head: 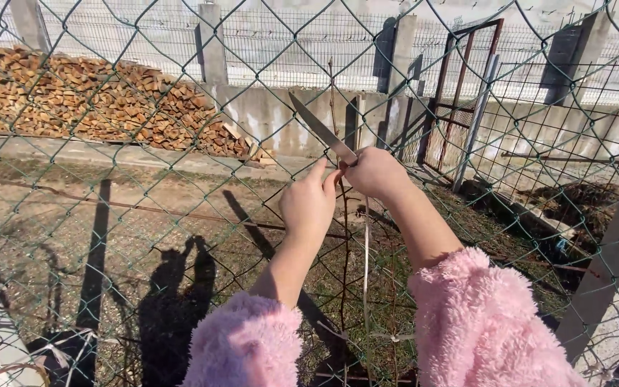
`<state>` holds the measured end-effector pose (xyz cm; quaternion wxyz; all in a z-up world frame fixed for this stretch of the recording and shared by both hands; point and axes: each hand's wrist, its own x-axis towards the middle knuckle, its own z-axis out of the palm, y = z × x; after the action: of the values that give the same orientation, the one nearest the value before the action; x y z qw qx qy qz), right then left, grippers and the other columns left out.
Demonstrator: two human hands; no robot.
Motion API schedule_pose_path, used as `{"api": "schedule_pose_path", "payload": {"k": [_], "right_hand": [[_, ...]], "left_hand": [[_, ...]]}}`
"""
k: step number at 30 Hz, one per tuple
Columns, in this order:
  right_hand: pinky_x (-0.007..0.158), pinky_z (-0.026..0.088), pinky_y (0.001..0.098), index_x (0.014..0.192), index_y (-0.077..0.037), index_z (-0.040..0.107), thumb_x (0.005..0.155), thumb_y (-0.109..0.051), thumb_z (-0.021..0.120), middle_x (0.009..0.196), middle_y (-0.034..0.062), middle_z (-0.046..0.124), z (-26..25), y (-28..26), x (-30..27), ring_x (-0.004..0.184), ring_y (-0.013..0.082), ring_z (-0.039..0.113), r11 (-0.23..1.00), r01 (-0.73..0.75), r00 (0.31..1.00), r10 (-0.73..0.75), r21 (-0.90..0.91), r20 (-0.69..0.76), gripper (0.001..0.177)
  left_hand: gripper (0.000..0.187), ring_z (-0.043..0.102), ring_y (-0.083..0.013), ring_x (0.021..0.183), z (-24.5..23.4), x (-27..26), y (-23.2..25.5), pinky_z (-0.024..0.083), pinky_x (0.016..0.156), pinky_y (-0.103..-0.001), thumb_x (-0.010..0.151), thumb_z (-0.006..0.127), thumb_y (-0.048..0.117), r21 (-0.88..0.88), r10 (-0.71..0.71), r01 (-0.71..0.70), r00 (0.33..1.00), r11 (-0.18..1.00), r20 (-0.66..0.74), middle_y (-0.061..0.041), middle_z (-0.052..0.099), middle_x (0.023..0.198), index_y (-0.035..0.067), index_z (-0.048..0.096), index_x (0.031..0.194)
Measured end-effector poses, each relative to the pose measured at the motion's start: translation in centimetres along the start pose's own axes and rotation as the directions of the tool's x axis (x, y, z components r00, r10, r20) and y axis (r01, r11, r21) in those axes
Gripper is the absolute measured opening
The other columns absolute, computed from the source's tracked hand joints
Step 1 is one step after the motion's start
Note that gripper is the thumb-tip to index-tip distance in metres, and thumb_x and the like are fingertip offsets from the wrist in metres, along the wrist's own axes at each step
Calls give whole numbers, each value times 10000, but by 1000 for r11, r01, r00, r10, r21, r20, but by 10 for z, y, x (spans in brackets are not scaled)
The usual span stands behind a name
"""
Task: Securing plant vines to a wire mesh fence using strips of material and a knife to cut them.
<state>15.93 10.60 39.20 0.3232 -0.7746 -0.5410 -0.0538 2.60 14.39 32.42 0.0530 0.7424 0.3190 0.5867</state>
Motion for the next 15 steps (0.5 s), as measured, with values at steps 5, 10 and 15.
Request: {"api": "schedule_pose_path", "payload": {"k": [5,10,15], "right_hand": [[901,543,472,989,-89,797,761,-375,679,924,182,760,0,8,9,1018,395,724,999,31,997,-28,-29,77,384],[812,543,432,841,-77,796,796,-342,696,670,120,703,-14,5,-21,820,347,733,999,45,998,-44,29,-35,288],[747,549,377,785,-120,797,811,-328,752,545,96,679,-13,7,-65,739,328,733,988,20,990,2,151,-139,214]], "left_hand": [[396,633,-194,479,11,7,-10,456,503,-288,1096,457,350,99,-22,6,987,995,158,-75,660,568,51,692,1207],[421,688,-253,528,15,9,-11,492,520,-343,1078,437,397,260,36,-79,986,962,166,-90,656,573,85,710,1002],[461,718,-278,593,-1,8,5,529,580,-366,1069,409,348,135,-65,35,972,990,225,-92,677,604,112,742,855]]}}
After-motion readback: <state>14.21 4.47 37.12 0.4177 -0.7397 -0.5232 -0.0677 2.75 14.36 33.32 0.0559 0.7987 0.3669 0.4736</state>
